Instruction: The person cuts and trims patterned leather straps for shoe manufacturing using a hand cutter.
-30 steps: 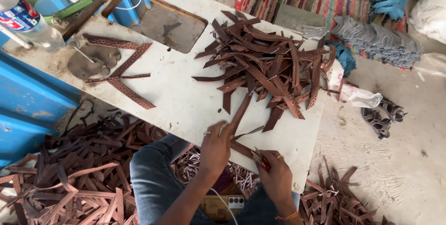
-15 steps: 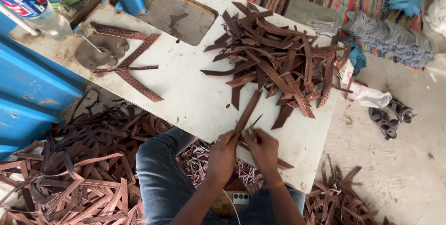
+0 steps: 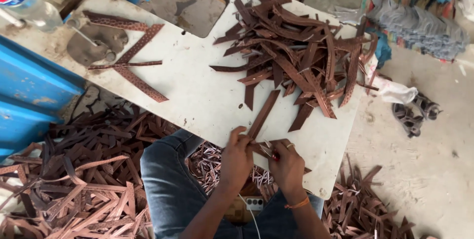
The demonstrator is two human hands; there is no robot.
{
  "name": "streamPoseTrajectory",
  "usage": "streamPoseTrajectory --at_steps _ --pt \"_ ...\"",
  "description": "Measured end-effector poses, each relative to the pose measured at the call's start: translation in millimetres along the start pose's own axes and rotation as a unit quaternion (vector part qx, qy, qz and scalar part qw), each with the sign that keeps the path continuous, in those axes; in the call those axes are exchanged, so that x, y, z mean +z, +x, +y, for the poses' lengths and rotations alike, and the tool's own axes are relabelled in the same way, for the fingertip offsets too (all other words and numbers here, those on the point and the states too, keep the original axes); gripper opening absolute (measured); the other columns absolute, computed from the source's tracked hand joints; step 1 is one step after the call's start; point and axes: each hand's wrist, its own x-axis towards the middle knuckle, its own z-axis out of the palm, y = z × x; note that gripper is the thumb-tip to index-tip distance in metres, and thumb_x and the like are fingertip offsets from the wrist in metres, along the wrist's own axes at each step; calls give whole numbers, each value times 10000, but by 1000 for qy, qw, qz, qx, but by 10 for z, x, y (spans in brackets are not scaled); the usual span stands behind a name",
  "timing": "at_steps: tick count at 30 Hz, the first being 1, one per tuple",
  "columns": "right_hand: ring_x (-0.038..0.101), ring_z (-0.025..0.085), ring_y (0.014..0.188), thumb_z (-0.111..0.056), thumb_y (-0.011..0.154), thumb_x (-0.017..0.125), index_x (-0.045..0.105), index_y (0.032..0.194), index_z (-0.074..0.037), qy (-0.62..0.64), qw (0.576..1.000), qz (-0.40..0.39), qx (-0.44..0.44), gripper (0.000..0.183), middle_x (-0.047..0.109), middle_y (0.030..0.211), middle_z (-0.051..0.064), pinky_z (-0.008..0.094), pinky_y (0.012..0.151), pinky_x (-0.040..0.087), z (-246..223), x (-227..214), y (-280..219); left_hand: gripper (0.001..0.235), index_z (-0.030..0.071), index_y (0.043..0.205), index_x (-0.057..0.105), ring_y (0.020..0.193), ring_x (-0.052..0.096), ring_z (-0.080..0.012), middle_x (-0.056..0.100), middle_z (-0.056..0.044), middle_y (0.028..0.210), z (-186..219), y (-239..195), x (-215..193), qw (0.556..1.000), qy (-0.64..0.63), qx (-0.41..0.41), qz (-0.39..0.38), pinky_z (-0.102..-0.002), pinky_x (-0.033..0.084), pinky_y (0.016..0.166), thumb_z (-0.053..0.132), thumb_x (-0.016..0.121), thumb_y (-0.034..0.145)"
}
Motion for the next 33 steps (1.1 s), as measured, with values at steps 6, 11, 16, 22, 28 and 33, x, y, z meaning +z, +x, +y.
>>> streamPoseTrajectory --at_steps 6,11,16,22,28,33 --pt "729 301 849 -107 781 726 751 1064 -96 46 999 -8 -25 285 719 1024 64 375 701 596 -149 -185 58 119 -9 977 770 847 747 -241 649 -104 1187 -112 18 87 948 -273 -90 139 -332 623 691 45 744 875" --pt "743 264 744 -260 868 776 739 1122 -56 98 993 -40 -58 328 705 967 98 362 607 582 -369 -440 151 118 16 1033 702 816 747 -229 640 -90 1212 -71 12 -40 976 -198 -69 60 -341 591 649 92 700 943" --pt "722 192 567 -225 857 783 798 1049 -106 19 996 -35 -82 227 740 897 63 322 489 550 -321 -399 152 98 25 1041 676 828 746 -251 624 -106 1212 -146 7 61 983 -165 -34 71 -357 619 653 93 676 971" --pt "669 173 522 -194 870 774 805 1036 -129 -24 985 -19 -168 181 743 867 30 314 469 507 -289 -379 203 94 20 1047 610 794 740 -306 613 -120 1192 -158 24 71 993 -99 5 67 -389 612 593 76 658 988" --pt "593 155 438 -212 898 752 801 1033 -127 -84 974 -46 -206 166 704 807 29 327 395 457 -264 -352 238 227 3 1037 599 817 733 -354 601 -146 1180 -69 21 -28 995 -78 36 54 -417 625 630 -20 709 840" --pt "591 179 488 -192 895 720 792 1056 -138 -106 965 -38 -237 185 668 802 32 332 442 471 -265 -353 226 179 -22 991 600 809 727 -365 592 -167 1177 -3 13 -14 996 -46 53 50 -431 620 652 -5 714 854"
